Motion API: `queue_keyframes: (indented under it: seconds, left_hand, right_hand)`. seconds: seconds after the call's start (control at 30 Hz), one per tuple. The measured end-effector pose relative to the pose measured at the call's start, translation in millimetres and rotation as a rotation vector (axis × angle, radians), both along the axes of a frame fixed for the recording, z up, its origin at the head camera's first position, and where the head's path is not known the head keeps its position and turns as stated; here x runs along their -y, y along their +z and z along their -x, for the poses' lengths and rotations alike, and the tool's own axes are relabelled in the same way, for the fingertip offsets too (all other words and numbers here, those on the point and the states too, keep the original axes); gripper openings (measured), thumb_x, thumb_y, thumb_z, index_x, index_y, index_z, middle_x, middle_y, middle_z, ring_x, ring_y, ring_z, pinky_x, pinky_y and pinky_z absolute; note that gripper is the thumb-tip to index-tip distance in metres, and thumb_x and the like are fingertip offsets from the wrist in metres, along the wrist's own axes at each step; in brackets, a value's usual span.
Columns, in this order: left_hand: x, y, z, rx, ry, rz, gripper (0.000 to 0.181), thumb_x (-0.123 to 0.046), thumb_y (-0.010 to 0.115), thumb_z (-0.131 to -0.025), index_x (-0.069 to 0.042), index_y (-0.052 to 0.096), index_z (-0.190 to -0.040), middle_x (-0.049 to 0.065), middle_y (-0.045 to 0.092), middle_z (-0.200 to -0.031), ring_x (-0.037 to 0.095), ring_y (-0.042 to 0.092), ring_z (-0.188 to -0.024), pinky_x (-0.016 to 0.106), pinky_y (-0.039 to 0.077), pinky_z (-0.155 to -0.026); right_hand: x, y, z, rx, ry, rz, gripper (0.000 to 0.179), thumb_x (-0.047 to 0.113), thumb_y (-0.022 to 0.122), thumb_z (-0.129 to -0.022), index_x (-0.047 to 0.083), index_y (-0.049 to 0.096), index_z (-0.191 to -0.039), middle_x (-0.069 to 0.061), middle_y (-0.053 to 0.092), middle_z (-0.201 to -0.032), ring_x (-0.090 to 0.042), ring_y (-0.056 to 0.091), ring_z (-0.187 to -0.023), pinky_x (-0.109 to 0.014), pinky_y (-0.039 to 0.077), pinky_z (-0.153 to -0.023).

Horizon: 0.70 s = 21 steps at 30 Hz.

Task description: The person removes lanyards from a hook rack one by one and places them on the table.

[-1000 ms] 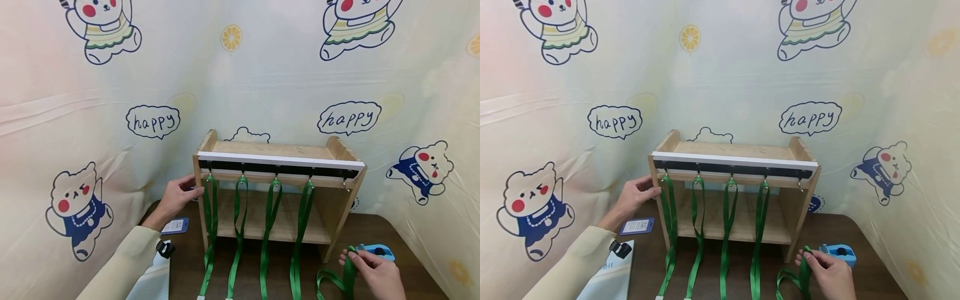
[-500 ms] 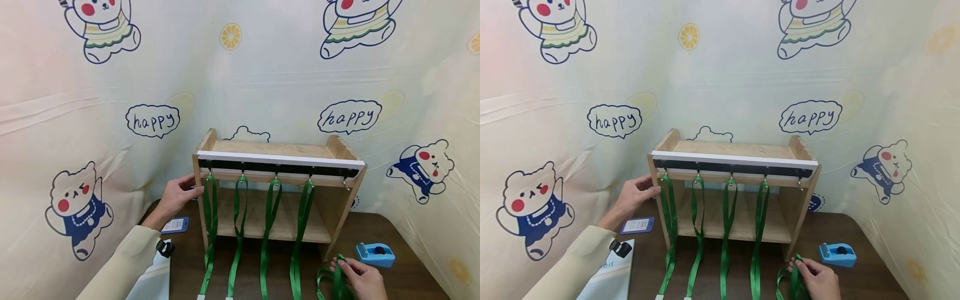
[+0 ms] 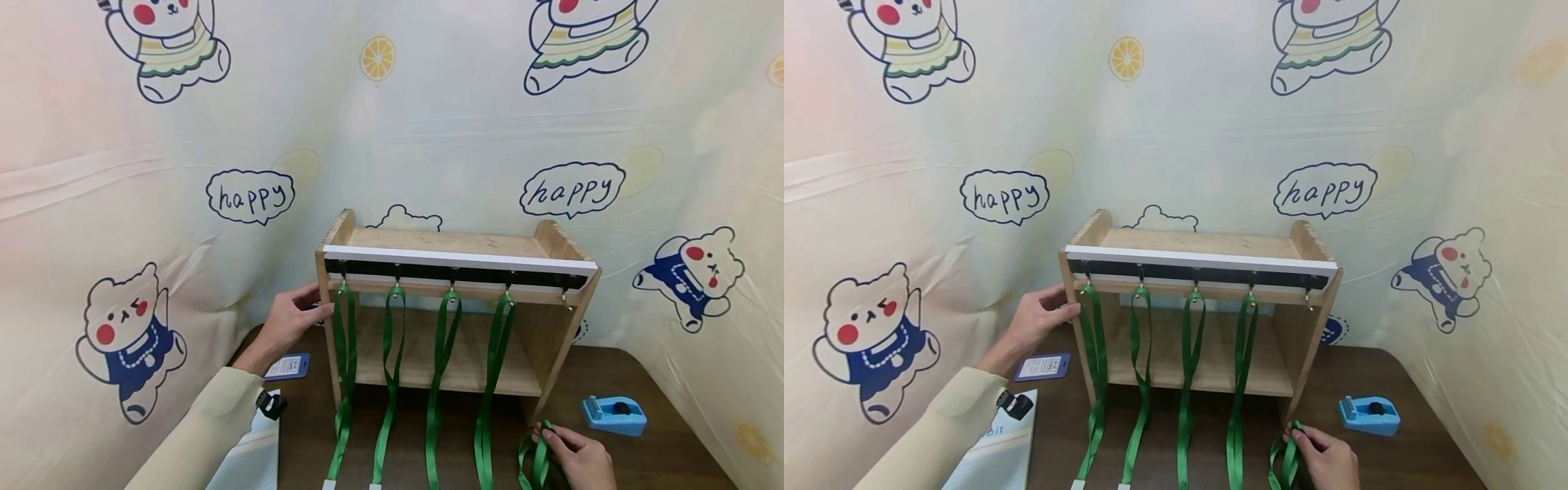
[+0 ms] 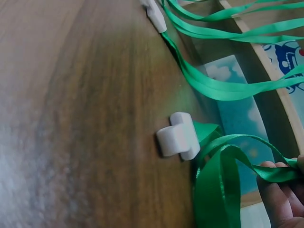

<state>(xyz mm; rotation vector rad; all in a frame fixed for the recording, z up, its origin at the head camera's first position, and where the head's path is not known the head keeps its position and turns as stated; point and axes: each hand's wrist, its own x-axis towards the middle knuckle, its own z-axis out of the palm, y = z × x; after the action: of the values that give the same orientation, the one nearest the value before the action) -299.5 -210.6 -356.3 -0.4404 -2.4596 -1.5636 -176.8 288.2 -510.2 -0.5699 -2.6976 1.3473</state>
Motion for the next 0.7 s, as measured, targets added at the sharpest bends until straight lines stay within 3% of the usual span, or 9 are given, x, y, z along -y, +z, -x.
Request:
queue_keyframes:
  seconds: [0.1,0.2,0.43,0.6,0.7]
  left_hand:
    - [0.1,0.6,0.2,-0.001,0.000,-0.003,0.060,-0.031,0.072,-0.094,-0.009,0.054,-0.147,0.020,0.064,-0.137,0.035,0.061,-0.119,0.026,0.056,-0.090]
    - [0.1,1.1,0.2,-0.004,-0.001,0.000,0.059,-0.031,0.072,-0.095,-0.009,0.054,-0.147,0.019,0.064,-0.136,0.036,0.061,-0.119,0.026,0.055,-0.090]
    - [0.5,0.6,-0.3,-0.008,0.001,0.005,0.059,-0.030,0.072,-0.095,-0.008,0.053,-0.147,0.020,0.064,-0.137,0.035,0.061,-0.120,0.023,0.055,-0.090]
    - [0.6,-0.2,-0.6,-0.010,0.002,0.005,0.060,-0.029,0.072,-0.095,-0.008,0.053,-0.147,0.021,0.063,-0.137,0.036,0.061,-0.120,0.021,0.054,-0.089]
    - [0.8,-0.3,-0.7,-0.011,0.002,0.008,0.060,-0.030,0.071,-0.095,-0.008,0.053,-0.147,0.021,0.063,-0.137,0.035,0.061,-0.119,0.021,0.054,-0.089]
  right_hand:
    - [0,-2.7,2.2,-0.015,-0.015,-0.014,0.049,0.050,0.072,-0.088,0.010,0.078,-0.116,-0.003,0.081,-0.096,-0.020,0.076,-0.098,-0.051,0.052,-0.099]
    - [-1,-5.8,3.3,-0.026,-0.034,-0.013,0.048,0.048,0.073,-0.089,0.007,0.077,-0.115,-0.006,0.081,-0.096,-0.027,0.076,-0.101,-0.057,0.049,-0.099]
    - [-1,-11.1,4.0,-0.040,-0.086,-0.024,0.048,0.049,0.073,-0.089,0.009,0.077,-0.116,-0.007,0.081,-0.099,-0.022,0.076,-0.097,-0.050,0.054,-0.092]
    - [-3,-13.8,3.6,-0.055,-0.098,-0.095,0.035,0.041,0.071,-0.091,0.017,0.078,-0.116,-0.010,0.079,-0.108,-0.034,0.072,-0.103,-0.043,0.058,-0.080]
    - [-4,-15.4,4.7,-0.051,-0.088,-0.101,0.033,0.038,0.069,-0.092,0.018,0.078,-0.116,-0.011,0.078,-0.111,-0.039,0.070,-0.109,-0.045,0.057,-0.081]
